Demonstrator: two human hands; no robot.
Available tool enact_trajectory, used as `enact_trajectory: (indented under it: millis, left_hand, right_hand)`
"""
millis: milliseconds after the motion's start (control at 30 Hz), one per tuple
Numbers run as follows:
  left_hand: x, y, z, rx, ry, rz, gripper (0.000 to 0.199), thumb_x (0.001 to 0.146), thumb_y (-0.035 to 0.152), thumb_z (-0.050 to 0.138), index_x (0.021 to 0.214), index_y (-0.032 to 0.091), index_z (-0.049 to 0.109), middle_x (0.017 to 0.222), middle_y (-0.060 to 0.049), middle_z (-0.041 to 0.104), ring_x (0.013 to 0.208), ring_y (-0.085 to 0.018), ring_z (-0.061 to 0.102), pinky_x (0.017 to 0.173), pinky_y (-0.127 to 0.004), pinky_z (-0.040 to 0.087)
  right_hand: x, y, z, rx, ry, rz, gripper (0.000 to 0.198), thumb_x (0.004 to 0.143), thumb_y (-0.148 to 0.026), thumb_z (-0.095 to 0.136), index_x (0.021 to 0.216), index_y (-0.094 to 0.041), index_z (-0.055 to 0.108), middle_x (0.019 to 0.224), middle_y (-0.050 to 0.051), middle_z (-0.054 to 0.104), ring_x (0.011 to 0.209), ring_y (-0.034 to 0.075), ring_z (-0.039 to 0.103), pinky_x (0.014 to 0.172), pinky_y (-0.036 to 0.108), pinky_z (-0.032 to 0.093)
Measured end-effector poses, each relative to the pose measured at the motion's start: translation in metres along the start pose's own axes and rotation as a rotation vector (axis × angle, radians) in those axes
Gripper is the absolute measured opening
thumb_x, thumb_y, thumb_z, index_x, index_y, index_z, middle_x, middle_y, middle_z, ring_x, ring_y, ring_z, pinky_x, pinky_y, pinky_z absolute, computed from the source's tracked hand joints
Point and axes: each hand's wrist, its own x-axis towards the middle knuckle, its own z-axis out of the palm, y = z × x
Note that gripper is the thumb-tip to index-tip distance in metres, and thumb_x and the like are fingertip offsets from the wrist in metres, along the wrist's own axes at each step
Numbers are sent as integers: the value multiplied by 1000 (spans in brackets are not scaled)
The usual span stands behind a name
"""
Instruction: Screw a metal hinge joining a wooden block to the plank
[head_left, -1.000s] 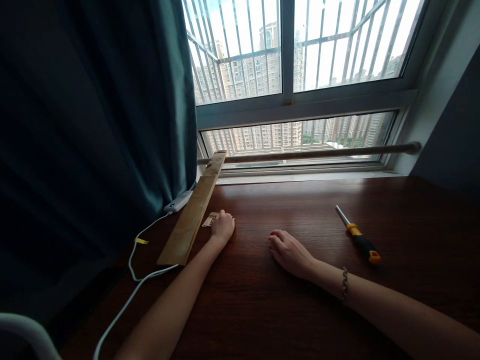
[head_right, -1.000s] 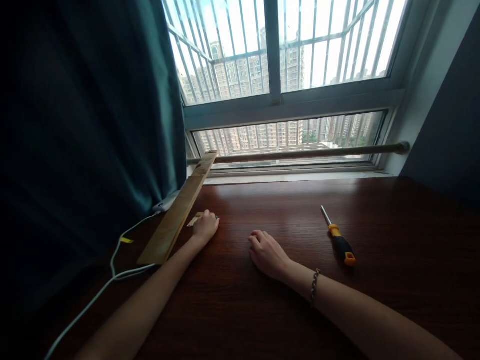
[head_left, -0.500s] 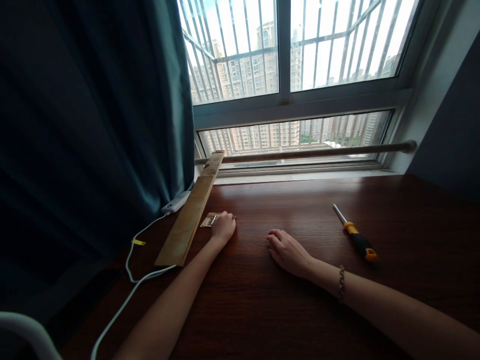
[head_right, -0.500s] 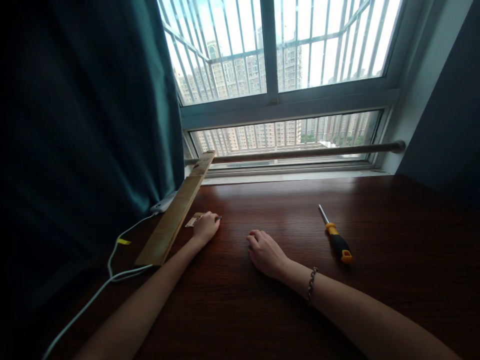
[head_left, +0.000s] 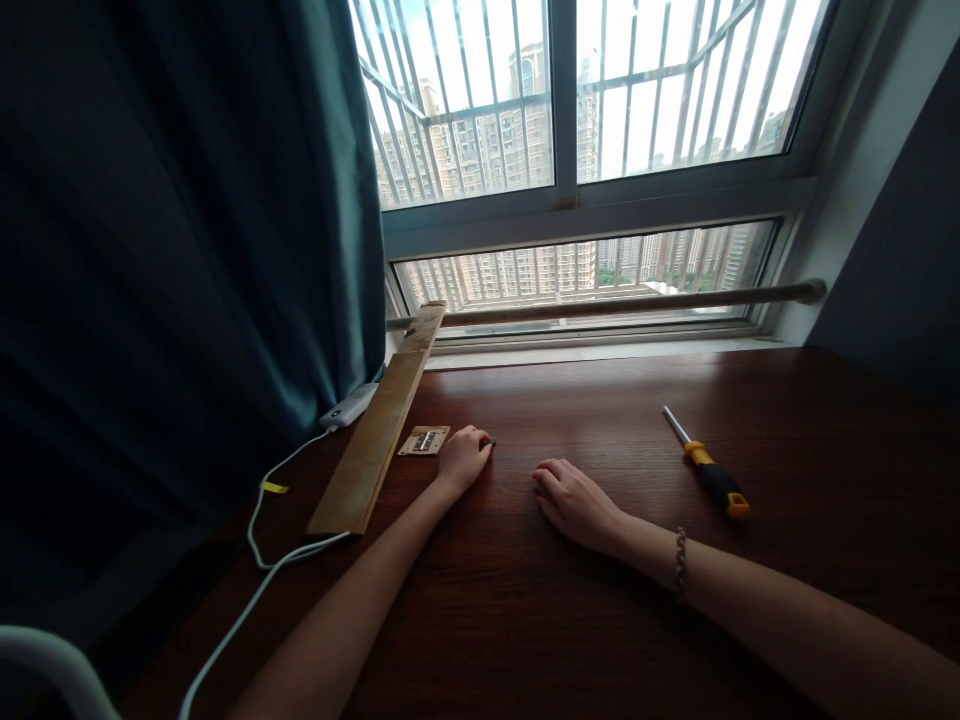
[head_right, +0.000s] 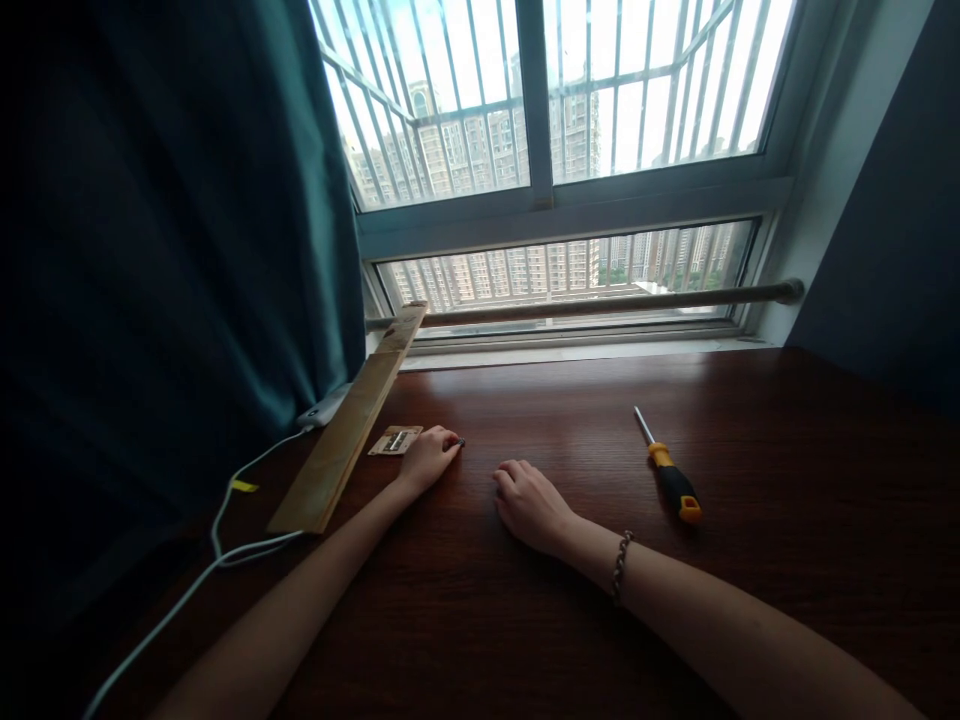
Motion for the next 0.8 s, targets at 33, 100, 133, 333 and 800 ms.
enact_trajectory:
  millis: [33, 100, 133, 333, 800]
  left_hand:
    - [-2, 4, 1, -24, 0, 26, 21, 80, 30, 47, 85, 20, 65, 89, -4, 61, 83, -16, 55, 72, -24, 41]
    - [-6, 14, 2, -70, -3, 79, 19, 79, 30, 48, 84, 20, 64, 88, -3, 61, 82, -15, 55, 72, -24, 41]
    - [-9, 20, 2, -92, -10, 105, 19, 78, 29, 49, 84, 20, 64, 87, -3, 61, 81, -15, 55, 72, -24, 41]
    - [-24, 48, -2, -211, -69, 222, 19, 78, 27, 49, 84, 20, 65, 86, -3, 60, 79, -14, 55, 73, -24, 41]
    - [-43, 76, -12, -394, -177, 348, 18, 76, 25, 50, 81, 19, 66, 81, -3, 58, 72, -13, 53, 68, -24, 41]
  right_hand:
    - [0, 0, 0, 1, 1, 4, 22, 81, -18, 46, 102, -14, 51, 102, 11, 53, 96, 20, 48, 86, 35, 42]
    - [0, -1, 0, 7, 7, 8, 22, 80, -17, 47, 101, -14, 52, 102, 11, 54, 96, 20, 48, 86, 35, 42]
    - [0, 0, 1, 14, 12, 10, 21, 80, -17, 47, 100, -14, 52, 101, 11, 54, 97, 20, 48, 87, 35, 41]
    - [3, 14, 11, 179, 119, 151, 16, 80, -13, 46, 92, -15, 55, 95, 9, 55, 91, 18, 51, 83, 32, 43]
    - [4, 28, 13, 340, 159, 347, 9, 72, -14, 59, 79, -17, 63, 75, 2, 58, 69, 13, 54, 66, 25, 43]
